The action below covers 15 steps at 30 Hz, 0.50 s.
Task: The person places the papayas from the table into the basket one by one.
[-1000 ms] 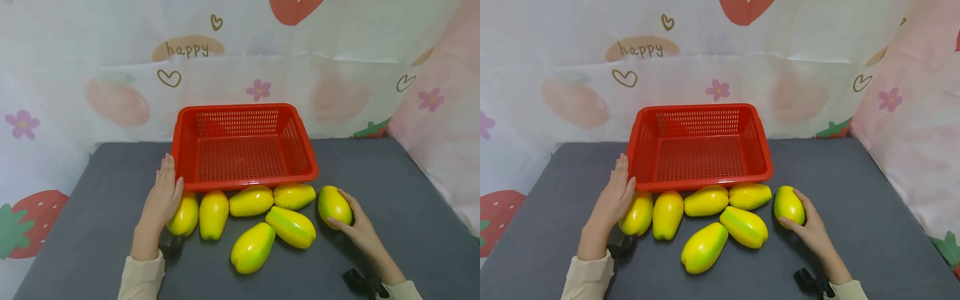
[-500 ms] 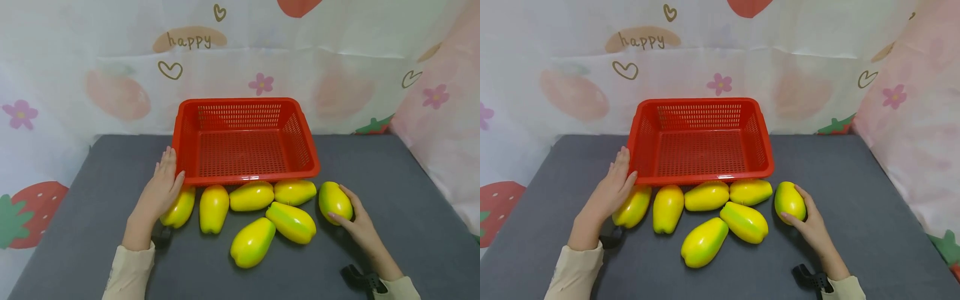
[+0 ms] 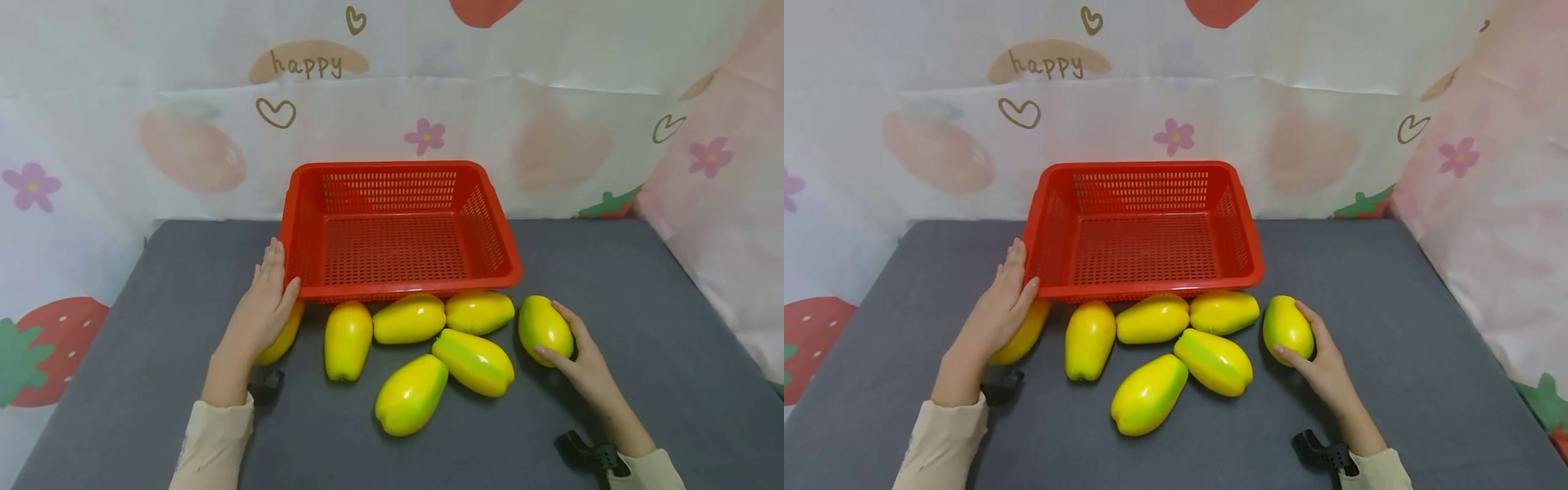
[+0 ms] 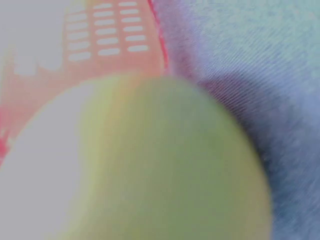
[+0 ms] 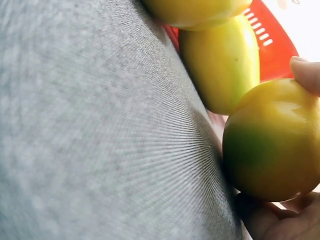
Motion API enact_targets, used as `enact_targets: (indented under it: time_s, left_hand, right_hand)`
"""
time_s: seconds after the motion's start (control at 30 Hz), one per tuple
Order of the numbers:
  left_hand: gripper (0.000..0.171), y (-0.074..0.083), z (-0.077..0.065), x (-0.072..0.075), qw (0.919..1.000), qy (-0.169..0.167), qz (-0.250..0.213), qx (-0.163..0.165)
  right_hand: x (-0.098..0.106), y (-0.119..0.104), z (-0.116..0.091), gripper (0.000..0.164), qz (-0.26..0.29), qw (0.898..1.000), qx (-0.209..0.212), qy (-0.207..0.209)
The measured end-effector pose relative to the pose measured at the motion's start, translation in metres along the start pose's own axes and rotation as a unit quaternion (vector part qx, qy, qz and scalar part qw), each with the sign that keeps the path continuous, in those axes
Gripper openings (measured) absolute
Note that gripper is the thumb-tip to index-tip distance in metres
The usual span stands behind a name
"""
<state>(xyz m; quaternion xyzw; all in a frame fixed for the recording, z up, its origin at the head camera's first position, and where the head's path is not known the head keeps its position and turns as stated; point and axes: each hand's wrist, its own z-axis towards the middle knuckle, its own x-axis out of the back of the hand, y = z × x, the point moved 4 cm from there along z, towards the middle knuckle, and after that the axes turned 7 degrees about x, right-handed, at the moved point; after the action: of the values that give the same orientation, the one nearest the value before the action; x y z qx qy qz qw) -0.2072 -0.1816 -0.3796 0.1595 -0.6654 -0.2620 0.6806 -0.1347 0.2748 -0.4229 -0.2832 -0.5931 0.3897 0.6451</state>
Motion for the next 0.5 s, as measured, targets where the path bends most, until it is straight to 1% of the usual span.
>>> enact_targets:
  time_s: [0.17, 0.27, 0.33, 0.5]
  left_hand:
    - [0.067, -0.0029, -0.0002, -0.0034, 0.9996, 0.021, -0.019, -0.002]
    - [0.068, -0.0027, -0.0002, -0.0038, 0.9993, 0.026, -0.027, -0.001]
    - [0.069, -0.0018, 0.0001, -0.0038, 0.9992, 0.024, -0.031, 0.002]
    - [0.070, -0.0001, -0.0009, -0.0027, 0.9982, -0.002, -0.057, 0.021]
  right_hand:
    - [-0.0005, 0.0011, 0.0005, 0.077, 0.000, 1.000, 0.002, 0.000]
    - [-0.0005, 0.0012, 0.0002, 0.077, 0.001, 1.000, -0.001, 0.001]
    - [-0.0001, 0.0005, 0.0000, 0.078, 0.003, 1.000, -0.003, 0.001]
    - [0.0002, -0.0010, 0.0009, 0.078, 0.006, 1.000, -0.005, -0.004]
